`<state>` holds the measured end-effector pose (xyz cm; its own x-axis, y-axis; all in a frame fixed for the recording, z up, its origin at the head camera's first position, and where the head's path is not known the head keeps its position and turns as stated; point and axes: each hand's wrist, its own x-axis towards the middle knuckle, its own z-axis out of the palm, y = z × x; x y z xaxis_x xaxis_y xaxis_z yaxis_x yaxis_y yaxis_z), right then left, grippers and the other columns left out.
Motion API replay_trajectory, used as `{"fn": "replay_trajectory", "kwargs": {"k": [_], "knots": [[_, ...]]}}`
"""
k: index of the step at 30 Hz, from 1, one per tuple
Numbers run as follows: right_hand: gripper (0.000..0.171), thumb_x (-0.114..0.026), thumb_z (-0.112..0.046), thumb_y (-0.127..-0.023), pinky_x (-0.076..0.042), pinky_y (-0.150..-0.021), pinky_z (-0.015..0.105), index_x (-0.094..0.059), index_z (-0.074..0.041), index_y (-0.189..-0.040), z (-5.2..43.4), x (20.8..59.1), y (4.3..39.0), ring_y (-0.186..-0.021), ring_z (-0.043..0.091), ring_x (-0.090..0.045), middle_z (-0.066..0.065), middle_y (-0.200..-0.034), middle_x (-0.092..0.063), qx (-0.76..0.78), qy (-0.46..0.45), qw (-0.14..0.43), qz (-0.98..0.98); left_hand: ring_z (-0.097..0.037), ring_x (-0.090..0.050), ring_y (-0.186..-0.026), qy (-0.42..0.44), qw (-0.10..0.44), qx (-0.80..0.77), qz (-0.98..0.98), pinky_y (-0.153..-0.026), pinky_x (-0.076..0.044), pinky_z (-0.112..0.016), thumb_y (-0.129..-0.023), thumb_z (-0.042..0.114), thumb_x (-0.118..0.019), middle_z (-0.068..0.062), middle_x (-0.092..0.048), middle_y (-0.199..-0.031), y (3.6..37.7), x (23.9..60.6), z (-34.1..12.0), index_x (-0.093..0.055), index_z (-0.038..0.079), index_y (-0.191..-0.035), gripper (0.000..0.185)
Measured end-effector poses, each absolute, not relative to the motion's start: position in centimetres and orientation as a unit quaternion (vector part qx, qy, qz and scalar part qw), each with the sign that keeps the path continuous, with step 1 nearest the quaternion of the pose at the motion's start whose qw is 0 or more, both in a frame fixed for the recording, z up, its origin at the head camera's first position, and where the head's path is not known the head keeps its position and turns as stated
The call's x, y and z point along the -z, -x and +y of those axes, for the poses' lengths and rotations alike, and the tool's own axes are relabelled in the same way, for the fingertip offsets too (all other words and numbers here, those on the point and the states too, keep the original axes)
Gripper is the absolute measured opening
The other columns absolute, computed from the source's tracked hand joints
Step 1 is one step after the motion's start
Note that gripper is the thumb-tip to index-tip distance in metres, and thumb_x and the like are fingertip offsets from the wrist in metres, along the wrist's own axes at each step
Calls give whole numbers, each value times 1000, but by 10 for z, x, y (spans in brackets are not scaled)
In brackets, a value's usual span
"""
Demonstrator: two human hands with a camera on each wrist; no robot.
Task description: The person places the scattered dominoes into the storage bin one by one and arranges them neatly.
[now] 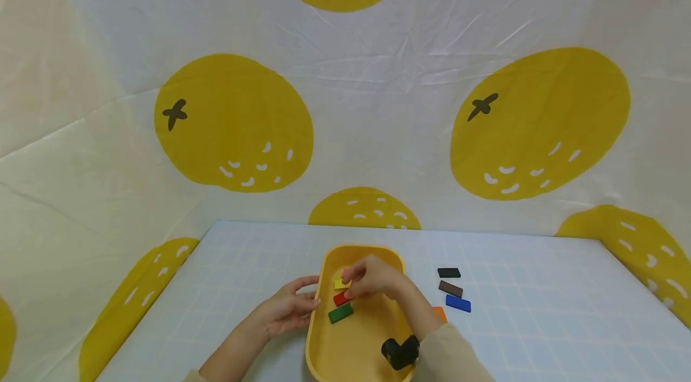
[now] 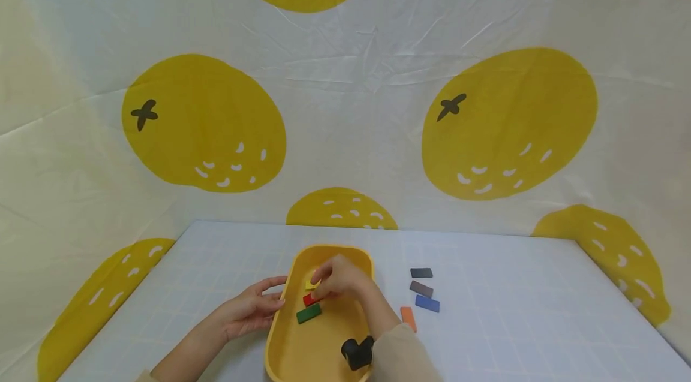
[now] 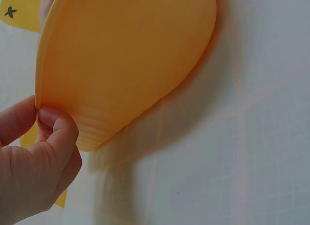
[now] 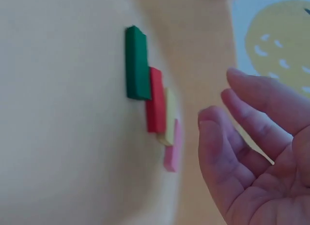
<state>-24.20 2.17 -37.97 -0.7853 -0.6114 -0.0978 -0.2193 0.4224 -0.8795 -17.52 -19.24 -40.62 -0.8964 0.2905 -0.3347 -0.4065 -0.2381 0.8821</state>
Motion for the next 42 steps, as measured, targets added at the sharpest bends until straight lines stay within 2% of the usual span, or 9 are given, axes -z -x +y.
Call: {"fn": "replay_trajectory", "kwargs": {"k": [5,12,15,21,29,37,42], "knots": [[25,-74,-9,-77,-54,-67,32,-69,2,-98,35,368,248,-69,20,-60,4,-80,-65,490,241,202,813,-21,-55,-97,63,219,-786,575,-80,-49,-31,-91,-6,-51,-22,-42,-133,175,406,-192,-21,2,-143,61],[30,-71,-9,-80,-54,-70,35,-64,6,-105,63,354,253,-78,32,-62,7,-89,-65,509,248,209,797,-22,-55,-97,74,217,-786,574,-81,-49,-32,-91,-6,-51,-21,-43,-133,175,408,-191,-22,2,-143,61],[30,-70,-9,-81,-53,-70,35,-63,7,-105,76,350,253,-76,30,-62,8,-90,-64,511,251,205,796,-23,-55,-97,79,217,-787,572,-82,-49,-32,-90,-5,-52,-22,-43,-133,174,407,-191,-22,3,-144,62],[32,-71,-11,-80,-53,-68,35,-63,6,-106,97,347,250,-71,22,-59,6,-80,-61,486,242,206,814,-24,-55,-98,83,214,-788,572,-83,-49,-33,-90,-5,-53,-23,-40,-136,174,406,-191,-22,3,-143,62],[31,-69,-8,-81,-53,-71,40,-61,5,-107,130,350,240,-75,26,-58,7,-78,-60,482,225,219,818,-24,-55,-98,78,216,-790,568,-82,-49,-32,-90,-6,-53,-23,-40,-136,174,407,-190,-23,4,-143,62],[32,-64,-5,-79,-50,-66,33,-59,8,-108,158,382,231,-69,19,-57,6,-78,-60,503,200,209,814,-24,-54,-100,70,219,-791,567,-85,-48,-34,-90,-6,-52,-23,-38,-137,173,407,-192,-20,3,-144,63],[32,-67,-4,-77,-51,-64,35,-59,8,-106,174,395,220,-68,17,-54,3,-74,-55,506,155,210,822,-24,-54,-100,72,218,-793,564,-84,-48,-33,-90,-6,-52,-24,-38,-137,174,406,-191,-21,3,-144,63]]}}
